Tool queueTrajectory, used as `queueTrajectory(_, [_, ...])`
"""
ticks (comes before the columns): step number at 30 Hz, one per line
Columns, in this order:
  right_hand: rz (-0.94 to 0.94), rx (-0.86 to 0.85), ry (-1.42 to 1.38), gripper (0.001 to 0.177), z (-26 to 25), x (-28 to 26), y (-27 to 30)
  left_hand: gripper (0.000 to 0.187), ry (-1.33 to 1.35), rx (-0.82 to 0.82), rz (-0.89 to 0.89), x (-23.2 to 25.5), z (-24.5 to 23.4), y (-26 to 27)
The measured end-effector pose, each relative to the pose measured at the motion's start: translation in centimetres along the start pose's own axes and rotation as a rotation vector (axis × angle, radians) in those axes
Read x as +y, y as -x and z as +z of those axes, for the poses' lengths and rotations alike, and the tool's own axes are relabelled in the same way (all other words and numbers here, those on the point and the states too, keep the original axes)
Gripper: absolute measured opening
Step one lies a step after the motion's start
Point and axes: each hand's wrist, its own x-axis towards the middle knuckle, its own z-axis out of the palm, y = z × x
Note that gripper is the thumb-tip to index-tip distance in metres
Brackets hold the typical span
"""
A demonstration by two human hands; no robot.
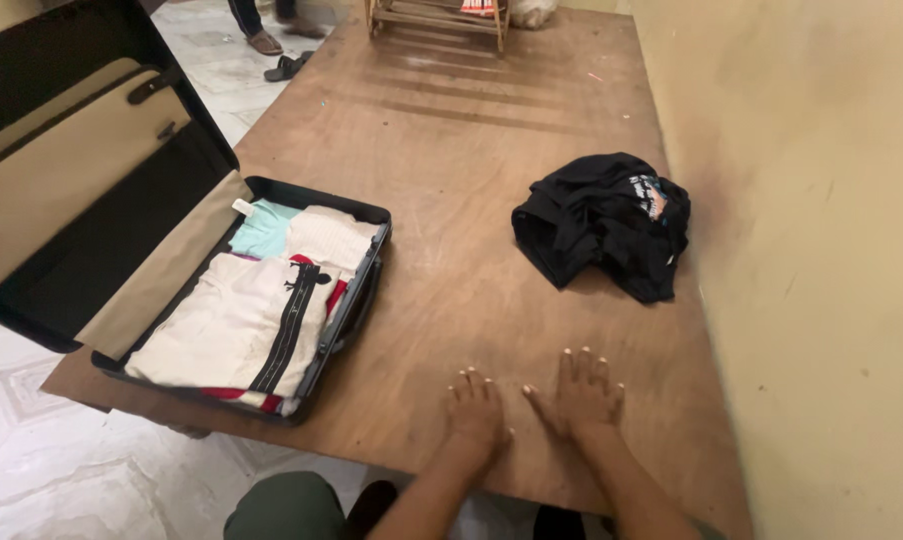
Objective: The person folds a white cloth and a black t-shirt on a low wooden table and places them into an open suitcase. The person handles each item one at a time, smoothing and folding them before packing.
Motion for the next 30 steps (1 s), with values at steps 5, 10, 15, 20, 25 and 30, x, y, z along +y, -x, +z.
queueTrajectory(5, [0.052, -0.061, -0.018, 0.111, -1.7, 2.1, -2.9, 0.103, -0.02, 0.027, -0.002, 3.7, -0.6, -1.1])
queueTrajectory(10, [0.054, -0.016, -0.054, 0.119, -1.7, 4.5, -6.4, 0.108, -0.039, 0.009, 0.006, 5.1, -2.2, -2.1])
queueTrajectory(15, [0.055, 0.25, -0.072, 0.117, -1.2, 6.0, -8.2, 0.114, -0.016, -0.015, -0.028, 6.6, -3.9, -2.8])
queueTrajectory(20, [0.111, 0.315, -0.117, 0.126, -2.7, 5.6, -9.7, 0.123, 0.013, -0.043, -0.06, 7.5, -6.1, -4.0])
queueTrajectory(25, [0.162, 0.327, -0.217, 0.142, -4.8, 5.2, -11.5, 0.127, 0.01, -0.042, -0.076, 8.2, -7.4, -5.7])
queueTrajectory(30, [0.158, 0.353, -0.244, 0.14, -5.6, 5.1, -13.0, 0.124, 0.029, -0.006, -0.066, 8.3, -7.6, -7.5])
